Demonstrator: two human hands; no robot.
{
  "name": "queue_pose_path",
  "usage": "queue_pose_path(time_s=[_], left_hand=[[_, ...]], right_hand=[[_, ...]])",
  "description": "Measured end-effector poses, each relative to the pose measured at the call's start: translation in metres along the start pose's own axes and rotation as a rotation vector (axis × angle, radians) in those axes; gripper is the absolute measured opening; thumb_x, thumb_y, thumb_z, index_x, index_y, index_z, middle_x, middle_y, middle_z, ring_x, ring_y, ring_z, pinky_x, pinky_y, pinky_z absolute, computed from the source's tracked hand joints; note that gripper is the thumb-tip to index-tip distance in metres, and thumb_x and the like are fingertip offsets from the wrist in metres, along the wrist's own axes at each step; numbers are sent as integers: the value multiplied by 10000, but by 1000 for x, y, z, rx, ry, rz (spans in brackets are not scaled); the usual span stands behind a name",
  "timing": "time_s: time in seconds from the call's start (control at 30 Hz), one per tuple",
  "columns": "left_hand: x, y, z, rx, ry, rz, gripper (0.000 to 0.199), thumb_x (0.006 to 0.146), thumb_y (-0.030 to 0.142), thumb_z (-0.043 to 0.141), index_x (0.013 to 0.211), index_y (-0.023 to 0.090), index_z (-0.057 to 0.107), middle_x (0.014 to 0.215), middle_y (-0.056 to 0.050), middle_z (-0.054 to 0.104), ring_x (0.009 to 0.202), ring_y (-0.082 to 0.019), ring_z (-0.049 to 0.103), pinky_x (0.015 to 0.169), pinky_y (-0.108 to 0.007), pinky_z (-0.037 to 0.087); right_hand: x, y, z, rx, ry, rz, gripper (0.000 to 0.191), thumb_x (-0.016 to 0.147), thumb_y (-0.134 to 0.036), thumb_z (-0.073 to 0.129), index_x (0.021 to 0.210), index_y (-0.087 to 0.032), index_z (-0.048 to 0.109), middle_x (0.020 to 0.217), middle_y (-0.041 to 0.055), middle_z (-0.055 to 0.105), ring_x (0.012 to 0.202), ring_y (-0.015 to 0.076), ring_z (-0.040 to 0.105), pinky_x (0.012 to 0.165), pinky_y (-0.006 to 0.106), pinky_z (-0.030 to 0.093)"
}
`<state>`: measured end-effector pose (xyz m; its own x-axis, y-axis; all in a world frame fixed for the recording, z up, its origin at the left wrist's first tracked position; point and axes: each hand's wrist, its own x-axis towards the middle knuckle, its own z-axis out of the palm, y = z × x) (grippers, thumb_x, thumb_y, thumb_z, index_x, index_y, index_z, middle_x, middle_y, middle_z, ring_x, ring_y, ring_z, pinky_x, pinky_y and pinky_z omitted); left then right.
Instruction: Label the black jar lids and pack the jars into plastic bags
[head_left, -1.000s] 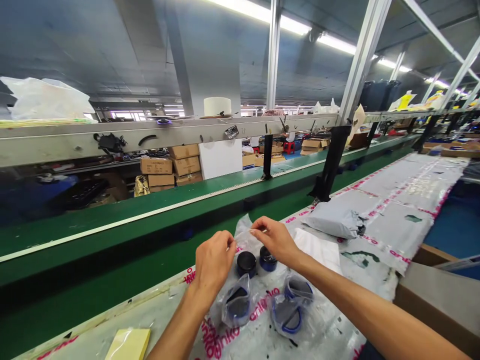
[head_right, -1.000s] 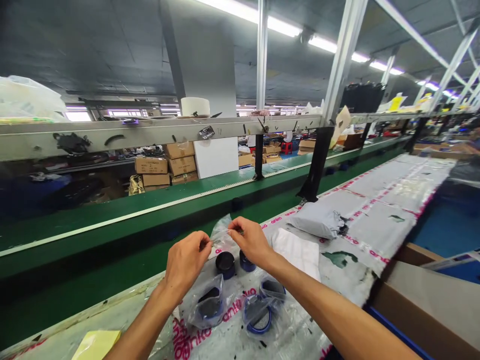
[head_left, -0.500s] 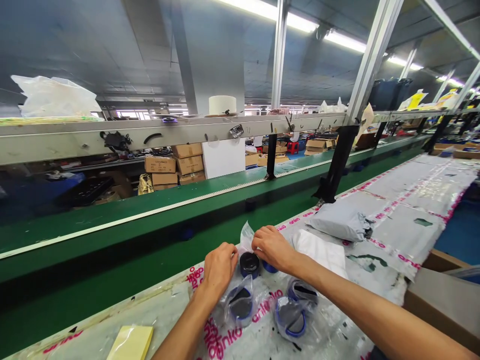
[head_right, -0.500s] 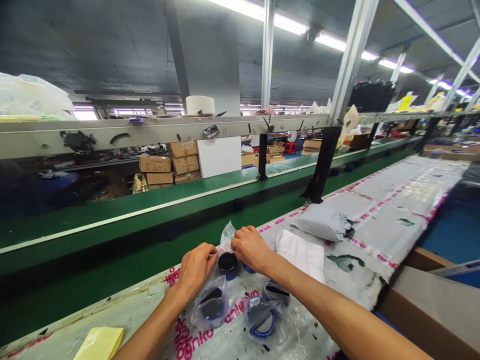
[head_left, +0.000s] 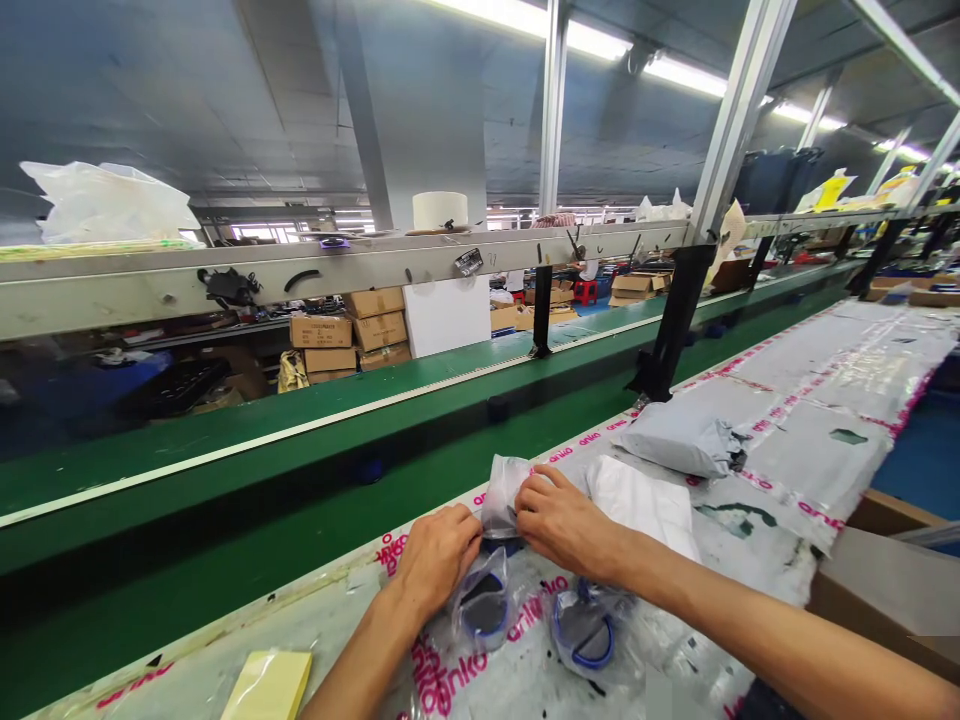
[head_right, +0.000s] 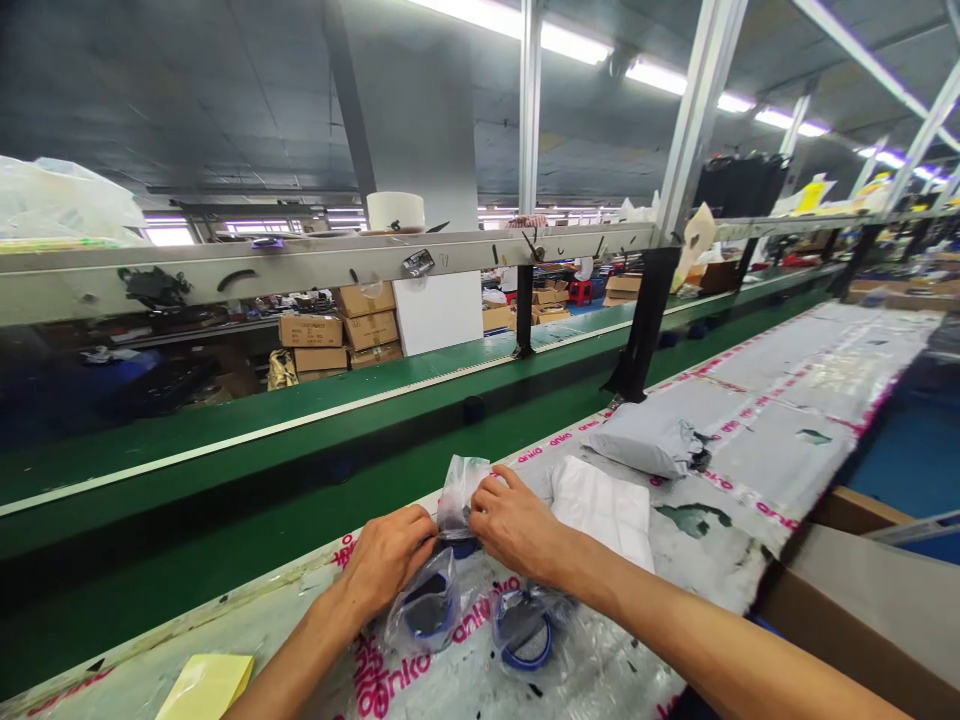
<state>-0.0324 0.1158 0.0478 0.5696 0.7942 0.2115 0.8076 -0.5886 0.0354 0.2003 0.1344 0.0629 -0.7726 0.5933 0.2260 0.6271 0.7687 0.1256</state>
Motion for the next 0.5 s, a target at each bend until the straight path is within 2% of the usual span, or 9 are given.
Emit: queue_pose_path(time_s=[0.2, 0.4, 0.5], left_hand=[[3, 2, 0, 128, -91, 97, 129, 952, 152, 559, 884, 156, 668, 906, -37, 683, 813, -188, 651, 712, -311, 511], [3, -4, 9, 136, -137, 127, 93, 938, 116, 583, 967, 159, 660, 1032, -31, 679, 878, -169, 651, 768, -327, 546], [6, -6, 12, 108, -144, 105, 121, 941, 116, 582, 1017, 160, 664, 1065, -40, 681, 917, -176, 655, 790, -339, 554]], right_hand=[[-3, 1, 5, -89, 34, -84, 137, 935, -195, 602, 833, -212, 692, 941, 50, 669, 1010, 244, 543, 1148, 522, 203], [-5, 1, 11, -149, 19, -104, 139, 938, -198, 607, 831, -215, 695, 872, 42, 652, 997, 252, 545, 1185, 546, 130], [-3, 1, 13, -141, 1, -97, 142, 933, -206, 613, 831, -219, 711, 870, 45, 661, 1012, 261, 544, 1180, 557, 140]])
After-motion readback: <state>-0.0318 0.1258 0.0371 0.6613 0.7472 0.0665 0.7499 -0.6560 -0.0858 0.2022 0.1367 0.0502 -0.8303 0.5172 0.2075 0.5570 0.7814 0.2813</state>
